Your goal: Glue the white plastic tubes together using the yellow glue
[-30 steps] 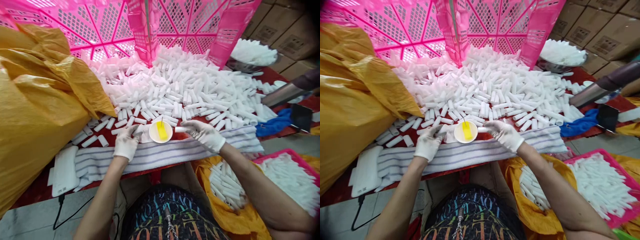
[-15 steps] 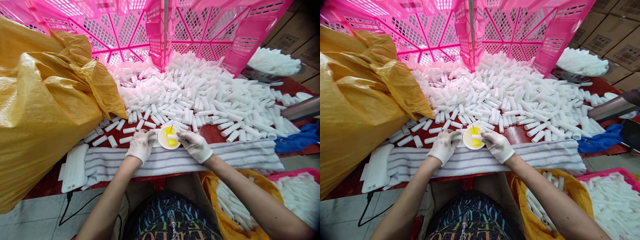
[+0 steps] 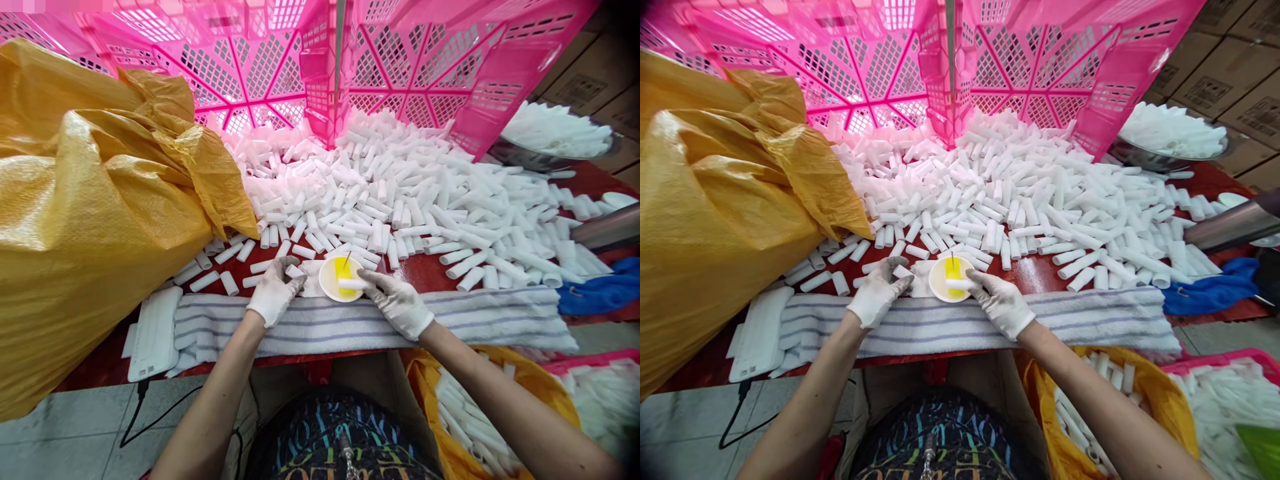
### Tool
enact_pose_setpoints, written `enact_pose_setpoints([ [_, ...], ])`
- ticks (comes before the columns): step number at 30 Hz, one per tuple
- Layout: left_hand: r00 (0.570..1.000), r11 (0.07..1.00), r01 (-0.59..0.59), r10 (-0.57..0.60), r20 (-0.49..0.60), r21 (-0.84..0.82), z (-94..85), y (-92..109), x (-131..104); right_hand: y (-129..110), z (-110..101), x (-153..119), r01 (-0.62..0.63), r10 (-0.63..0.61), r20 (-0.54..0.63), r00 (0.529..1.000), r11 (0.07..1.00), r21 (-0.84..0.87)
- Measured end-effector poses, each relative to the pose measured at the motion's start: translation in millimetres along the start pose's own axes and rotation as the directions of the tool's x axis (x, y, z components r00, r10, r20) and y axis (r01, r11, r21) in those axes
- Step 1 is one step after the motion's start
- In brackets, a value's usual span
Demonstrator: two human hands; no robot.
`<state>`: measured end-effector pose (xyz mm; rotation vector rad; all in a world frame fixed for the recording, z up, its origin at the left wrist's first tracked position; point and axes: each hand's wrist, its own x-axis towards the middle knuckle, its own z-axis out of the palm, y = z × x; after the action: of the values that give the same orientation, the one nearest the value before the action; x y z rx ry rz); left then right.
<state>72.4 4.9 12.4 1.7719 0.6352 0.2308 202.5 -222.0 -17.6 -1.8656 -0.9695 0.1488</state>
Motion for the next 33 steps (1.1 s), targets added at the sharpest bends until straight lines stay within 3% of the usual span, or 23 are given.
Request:
enact_pose_setpoints([
  [3, 0.999, 0.994, 0.011, -0.005, 0.051, -0.108, 3.5, -1.6, -3.7, -0.7, 3.1, -3.0, 0.056, -0.055, -0.041, 0.998, 0.998, 0.008],
  [8, 0.997, 0.990, 0.062, -0.068, -0.040, -0.127, 14.0, -5.2, -9.2, 2.3, 6.0, -3.2, 0.142, -0.144, -0.067, 0.987, 0.989, -0.033],
  [14, 1.000, 0.989, -0.012, 0.010, -0.017, -0.150, 18.5, 1.1, -18.0, -6.3, -1.5, -5.9, 0.148, -0.148, -0.009, 0.989, 0.988, 0.038],
  [16, 1.000, 0.983, -0.002, -0.002, -0.021, -0.184, 21.8, 6.5, -22.0, -13.7, -5.9, -8.9, 0.081, -0.077, -0.042, 0.996, 0.990, 0.119],
  [18, 1.000, 0.969, 0.001, -0.002, -0.003, -0.248, 27.4, 12.1, -27.0, -23.4, -10.3, -10.8, -0.095, 0.116, -0.062, 0.991, 0.958, 0.270],
  [21, 0.997, 0.946, 0.038, -0.016, 0.071, -0.322, 37.5, 20.5, -36.4, -38.5, -15.3, -9.7, -0.372, 0.405, 0.029, 0.914, 0.808, 0.456],
  [25, 0.990, 0.903, 0.107, -0.058, 0.131, -0.416, 44.9, 32.5, -48.1, -50.4, -18.8, -6.0, -0.484, 0.488, 0.140, 0.862, 0.707, 0.516],
  [27, 0.987, 0.884, 0.130, -0.074, 0.140, -0.450, 43.8, 38.2, -52.2, -52.7, -20.2, -6.9, -0.473, 0.475, 0.136, 0.869, 0.722, 0.504],
  [30, 0.968, 0.910, 0.171, -0.084, 0.235, -0.377, 39.5, 43.2, -56.8, -55.6, -22.7, -12.4, -0.363, 0.366, 0.070, 0.928, 0.845, 0.393],
  [33, 0.902, 0.938, 0.236, -0.115, 0.417, -0.252, 41.2, 40.5, -60.7, -61.5, -24.5, -19.4, -0.056, 0.054, 0.024, 0.998, 0.995, 0.083],
])
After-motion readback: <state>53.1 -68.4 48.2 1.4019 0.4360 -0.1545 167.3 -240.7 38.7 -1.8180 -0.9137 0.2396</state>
